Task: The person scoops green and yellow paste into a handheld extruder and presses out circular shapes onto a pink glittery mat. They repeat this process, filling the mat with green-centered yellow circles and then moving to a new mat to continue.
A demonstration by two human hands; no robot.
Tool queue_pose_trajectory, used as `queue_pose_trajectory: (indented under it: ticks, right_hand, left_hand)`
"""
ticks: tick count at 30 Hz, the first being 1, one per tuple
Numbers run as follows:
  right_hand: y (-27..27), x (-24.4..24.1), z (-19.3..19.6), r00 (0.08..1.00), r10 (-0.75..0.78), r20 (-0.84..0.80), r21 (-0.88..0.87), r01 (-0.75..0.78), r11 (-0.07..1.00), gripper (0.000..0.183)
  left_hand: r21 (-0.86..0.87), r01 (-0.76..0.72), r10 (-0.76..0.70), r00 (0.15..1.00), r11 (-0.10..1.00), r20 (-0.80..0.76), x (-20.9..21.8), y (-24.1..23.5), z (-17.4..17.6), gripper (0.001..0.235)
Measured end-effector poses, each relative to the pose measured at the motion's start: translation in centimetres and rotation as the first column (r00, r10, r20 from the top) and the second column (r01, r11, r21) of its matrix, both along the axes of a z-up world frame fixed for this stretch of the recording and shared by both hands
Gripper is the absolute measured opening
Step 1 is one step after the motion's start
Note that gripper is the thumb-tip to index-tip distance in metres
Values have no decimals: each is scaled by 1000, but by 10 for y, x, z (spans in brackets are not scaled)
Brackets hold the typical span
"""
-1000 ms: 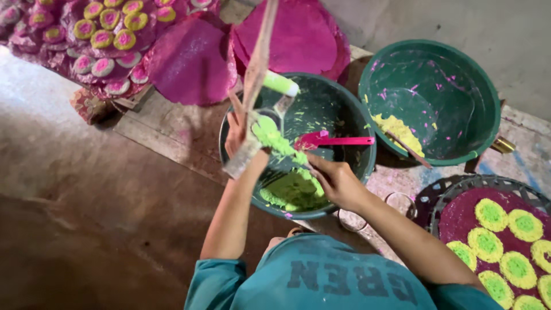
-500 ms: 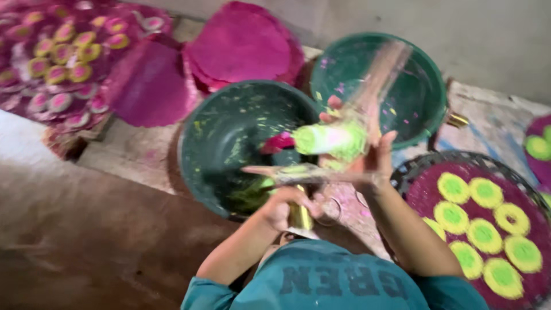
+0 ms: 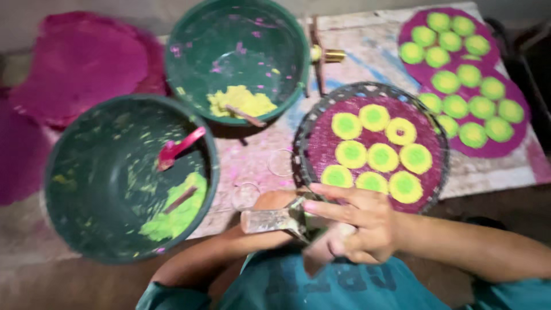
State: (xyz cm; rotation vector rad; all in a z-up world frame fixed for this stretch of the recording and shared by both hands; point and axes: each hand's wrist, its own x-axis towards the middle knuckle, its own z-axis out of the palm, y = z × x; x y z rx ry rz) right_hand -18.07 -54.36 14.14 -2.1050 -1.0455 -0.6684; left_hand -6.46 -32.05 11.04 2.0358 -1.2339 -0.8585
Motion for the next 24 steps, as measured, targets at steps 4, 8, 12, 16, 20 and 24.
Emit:
queue_pose_trajectory:
  ticks: [4,8,12,16,20,24]
  right_hand:
    - [-12,-20,-15,947,-200,-252,96,231,968,57]
    - [-56,-49,-11,836,-116,-537,324,332,886,91]
    - [-123,-77,-48,24,596,-803,582,248,774,117]
    - [-153,-134,-105,246,456,-855,518,451,727,114]
    - [-191,-169,-127,487,237,-840,522,612,594,99]
    - [-204,-178,-117,674,306,-673,736,567,370,72]
  left_hand:
    - [-361,124,-191,969,924,-157,-17,-52,-18,29]
    - [-278,207,-272,937,938,-218,-13,-101,-6,26]
    - [-150,-213,82,794,965,-603,-14,-111,5,32]
    - [-220,-353,391,906,909,160,-32,-119,-50,56]
    - [-299,-728,782,610,617,129,-76,-103,-156,121]
    - [29,-835,525,319,550,-789,-122,-104,-237,109]
